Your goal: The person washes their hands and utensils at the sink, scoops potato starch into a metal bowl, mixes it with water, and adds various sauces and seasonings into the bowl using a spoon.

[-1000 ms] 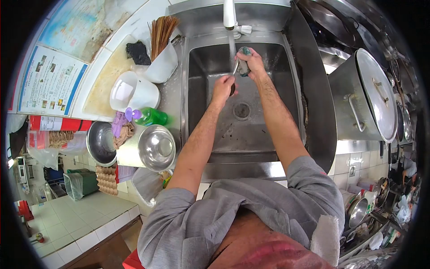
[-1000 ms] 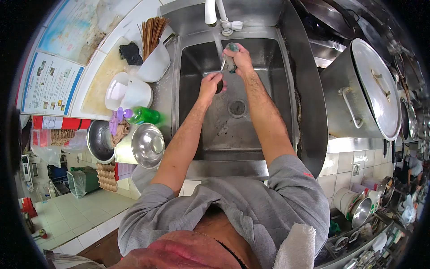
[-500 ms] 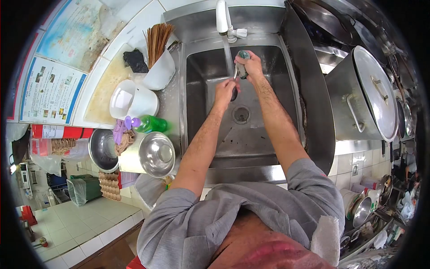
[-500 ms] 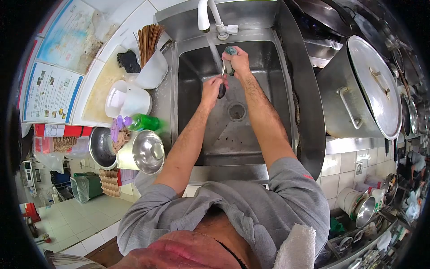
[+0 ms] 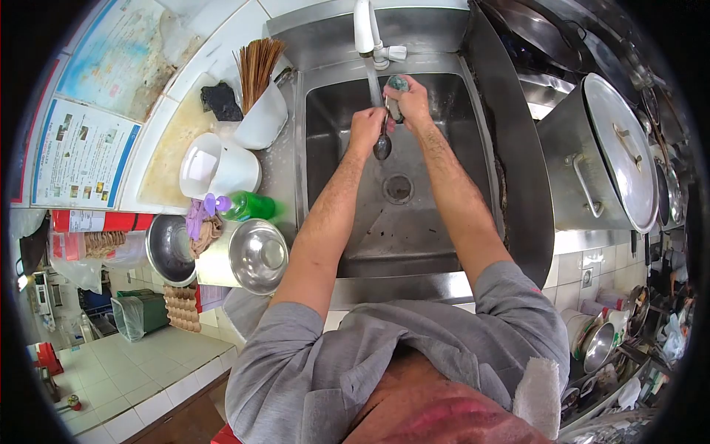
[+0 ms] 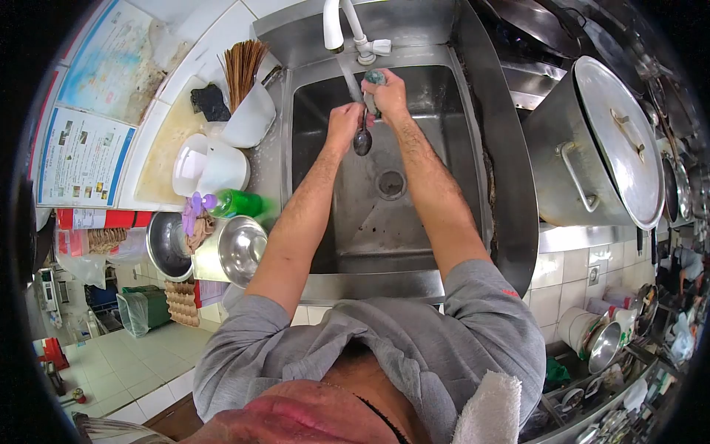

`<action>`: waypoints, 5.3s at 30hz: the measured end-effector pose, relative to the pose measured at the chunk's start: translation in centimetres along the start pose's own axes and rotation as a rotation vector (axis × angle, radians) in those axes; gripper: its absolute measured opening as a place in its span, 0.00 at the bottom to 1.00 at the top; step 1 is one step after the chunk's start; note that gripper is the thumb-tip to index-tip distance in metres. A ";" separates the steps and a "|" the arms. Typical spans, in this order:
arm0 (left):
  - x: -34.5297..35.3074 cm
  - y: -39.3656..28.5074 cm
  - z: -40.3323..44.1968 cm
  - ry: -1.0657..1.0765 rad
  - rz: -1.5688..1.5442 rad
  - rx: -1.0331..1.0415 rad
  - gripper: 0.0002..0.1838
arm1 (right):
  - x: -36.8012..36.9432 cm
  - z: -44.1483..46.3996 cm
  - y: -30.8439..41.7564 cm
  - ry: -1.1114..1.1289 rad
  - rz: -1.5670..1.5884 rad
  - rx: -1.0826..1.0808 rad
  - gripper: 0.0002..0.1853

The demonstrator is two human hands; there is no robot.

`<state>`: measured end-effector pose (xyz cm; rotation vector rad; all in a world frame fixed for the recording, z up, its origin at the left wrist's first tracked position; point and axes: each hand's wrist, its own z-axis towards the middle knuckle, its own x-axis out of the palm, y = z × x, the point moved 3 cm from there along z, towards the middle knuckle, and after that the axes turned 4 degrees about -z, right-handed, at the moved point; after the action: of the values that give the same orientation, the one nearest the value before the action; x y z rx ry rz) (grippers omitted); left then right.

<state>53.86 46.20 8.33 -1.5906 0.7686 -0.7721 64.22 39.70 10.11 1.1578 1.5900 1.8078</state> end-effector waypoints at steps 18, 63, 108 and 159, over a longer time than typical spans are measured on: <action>0.6 2.6 -2.6 -0.022 -0.016 -0.011 0.11 | -0.2 1.2 -0.9 -0.118 0.075 -0.030 0.09; 1.3 -0.1 0.4 -0.011 -0.061 0.105 0.10 | 0.7 4.3 1.6 -0.182 -0.025 -0.155 0.09; 0.2 -0.2 5.3 -0.167 -0.408 -0.054 0.02 | -2.5 -7.2 -4.5 -0.052 -0.185 -0.034 0.12; 0.8 1.1 -2.2 -0.224 0.189 0.180 0.05 | -1.9 -0.4 -4.0 -0.278 -0.084 0.147 0.22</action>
<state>52.44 44.14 7.63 -1.3922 0.6568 -0.5016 64.15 38.82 5.71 1.3220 1.6005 1.4261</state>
